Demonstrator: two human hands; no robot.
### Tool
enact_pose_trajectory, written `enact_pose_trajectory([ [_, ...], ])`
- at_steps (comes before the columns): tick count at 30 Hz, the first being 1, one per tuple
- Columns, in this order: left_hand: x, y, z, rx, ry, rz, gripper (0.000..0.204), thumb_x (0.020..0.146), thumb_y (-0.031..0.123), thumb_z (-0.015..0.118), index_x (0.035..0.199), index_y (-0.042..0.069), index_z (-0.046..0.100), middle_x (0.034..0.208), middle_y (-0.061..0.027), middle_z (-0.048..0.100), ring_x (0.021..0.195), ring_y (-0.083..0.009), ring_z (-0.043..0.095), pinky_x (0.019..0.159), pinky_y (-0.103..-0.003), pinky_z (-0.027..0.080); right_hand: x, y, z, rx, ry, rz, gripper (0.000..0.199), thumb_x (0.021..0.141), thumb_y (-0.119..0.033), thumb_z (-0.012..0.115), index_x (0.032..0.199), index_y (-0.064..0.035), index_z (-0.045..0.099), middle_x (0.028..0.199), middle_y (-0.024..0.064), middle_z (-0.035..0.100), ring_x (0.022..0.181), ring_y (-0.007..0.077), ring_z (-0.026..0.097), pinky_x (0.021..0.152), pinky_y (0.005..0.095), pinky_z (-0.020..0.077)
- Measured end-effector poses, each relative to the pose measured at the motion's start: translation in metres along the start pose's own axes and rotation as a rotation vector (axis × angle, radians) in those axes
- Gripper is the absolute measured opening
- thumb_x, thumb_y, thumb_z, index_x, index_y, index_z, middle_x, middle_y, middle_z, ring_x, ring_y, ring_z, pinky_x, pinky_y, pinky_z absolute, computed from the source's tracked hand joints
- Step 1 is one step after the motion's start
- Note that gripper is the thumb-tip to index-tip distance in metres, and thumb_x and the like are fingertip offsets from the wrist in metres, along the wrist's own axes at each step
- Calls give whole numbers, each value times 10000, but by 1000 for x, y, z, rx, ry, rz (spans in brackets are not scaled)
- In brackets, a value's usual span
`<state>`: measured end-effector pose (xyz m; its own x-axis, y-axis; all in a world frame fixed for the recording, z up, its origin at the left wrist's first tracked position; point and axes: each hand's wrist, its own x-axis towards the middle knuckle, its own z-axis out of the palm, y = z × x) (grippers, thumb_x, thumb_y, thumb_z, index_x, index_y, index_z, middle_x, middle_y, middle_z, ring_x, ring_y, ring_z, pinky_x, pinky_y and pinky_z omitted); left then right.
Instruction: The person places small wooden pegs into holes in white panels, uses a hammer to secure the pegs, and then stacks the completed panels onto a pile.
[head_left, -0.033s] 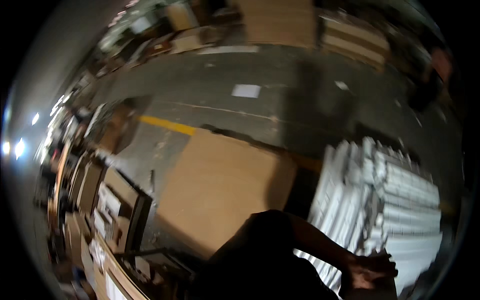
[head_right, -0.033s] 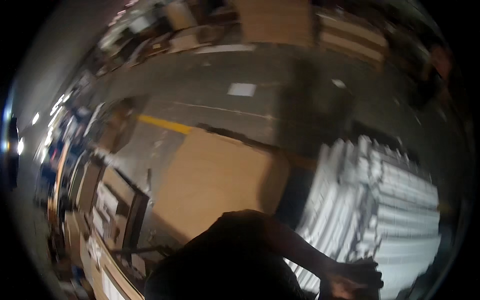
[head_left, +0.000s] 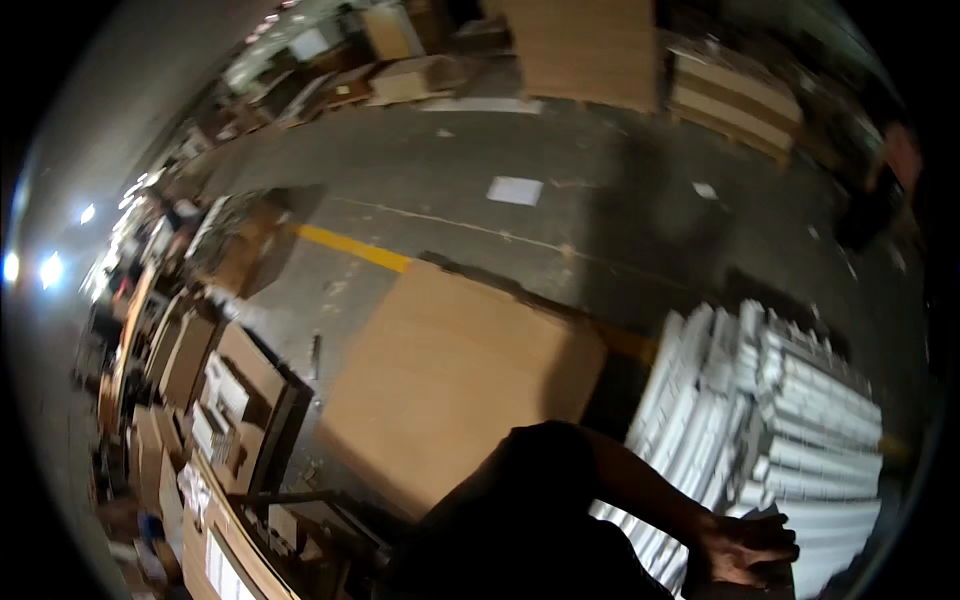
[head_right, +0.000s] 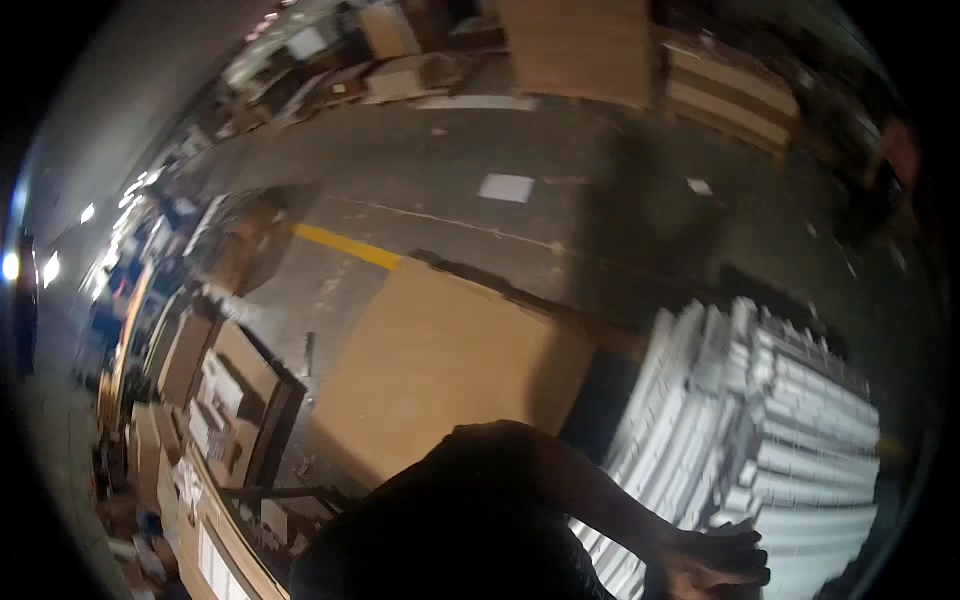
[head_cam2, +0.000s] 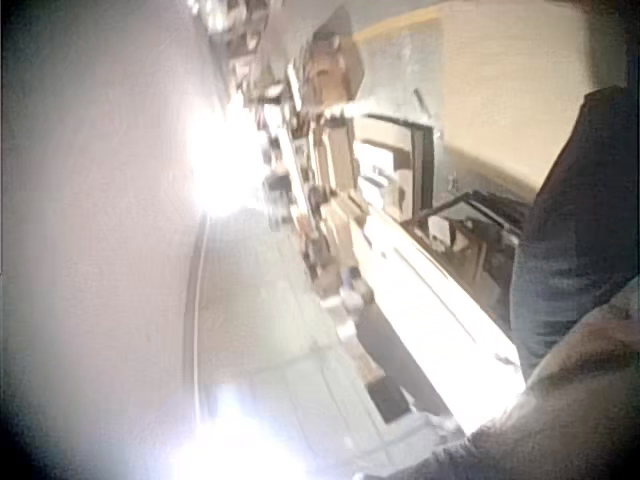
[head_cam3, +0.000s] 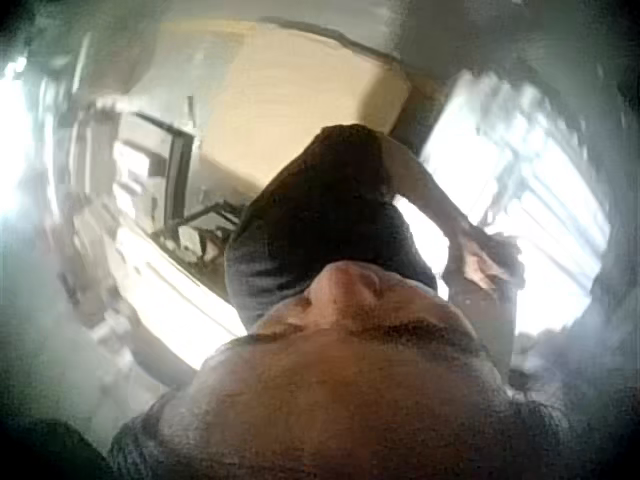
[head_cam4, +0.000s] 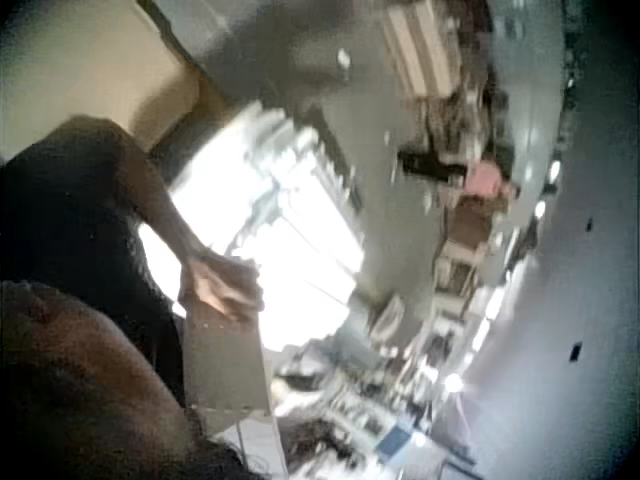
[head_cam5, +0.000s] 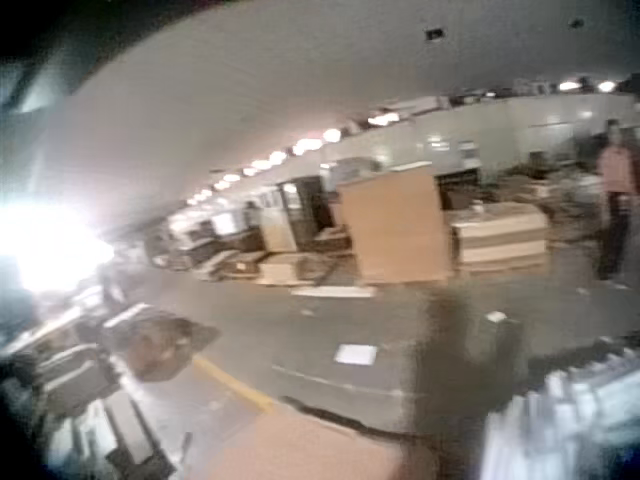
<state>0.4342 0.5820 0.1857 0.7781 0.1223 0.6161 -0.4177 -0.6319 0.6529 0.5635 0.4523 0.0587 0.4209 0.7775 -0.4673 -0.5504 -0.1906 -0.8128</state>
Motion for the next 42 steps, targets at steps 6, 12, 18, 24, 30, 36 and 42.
enact_pose_trajectory([
  [6,-52,5,-79,709,494,146,380,870,211,519,1202,29,557,1194,-297,435,1085,-438,475,911,-624,368,43,-1,94,-86,-159,63,977,740,-781,434,1418,-94,279,1475,119,249,1313,311,295,1081,462,267],
  [12,-63,-2,-104,841,326,-42,673,836,437,552,1380,69,402,1363,-270,338,1093,-430,469,938,-555,364,69,-9,90,61,-146,33,968,743,-778,433,1416,-98,286,1473,118,251,1310,314,299,1077,467,272],
  [18,-94,-28,-154,567,-72,-330,542,830,372,603,1250,50,484,1170,-243,472,988,-350,540,797,-537,424,98,-30,97,364,18,-187,959,745,-775,433,1414,-103,292,1472,117,252,1307,317,302,1074,471,276],
  [24,-140,-186,-152,564,-560,-910,675,803,337,640,1312,-3,357,1271,-232,449,1089,-354,477,841,-501,395,143,-55,71,577,240,-458,950,748,-773,433,1412,-107,299,1471,115,254,1304,320,306,1071,476,280],
  [30,-128,-270,-166,390,-374,-924,873,700,457,675,1338,-24,323,1218,-220,485,1088,-377,481,881,-514,385,242,-34,106,781,406,-588,941,750,-770,432,1410,-112,306,1470,114,255,1301,323,309,1067,480,284],
  [36,-118,-341,-181,335,-204,-841,1073,597,576,710,1364,-45,290,1165,-208,521,1086,-400,485,922,-526,374,369,3,149,952,397,-660,932,753,-767,432,1409,-117,312,1469,113,257,1298,325,313,1064,485,288],
  [42,-136,-401,-173,319,-19,-580,1273,494,695,746,1390,-65,256,1112,-196,557,1084,-423,489,962,-538,363,444,-31,138,933,455,-478,790,821,-700,378,1359,-122,386,1240,117,480,1083,296,495,884,462,455],
])
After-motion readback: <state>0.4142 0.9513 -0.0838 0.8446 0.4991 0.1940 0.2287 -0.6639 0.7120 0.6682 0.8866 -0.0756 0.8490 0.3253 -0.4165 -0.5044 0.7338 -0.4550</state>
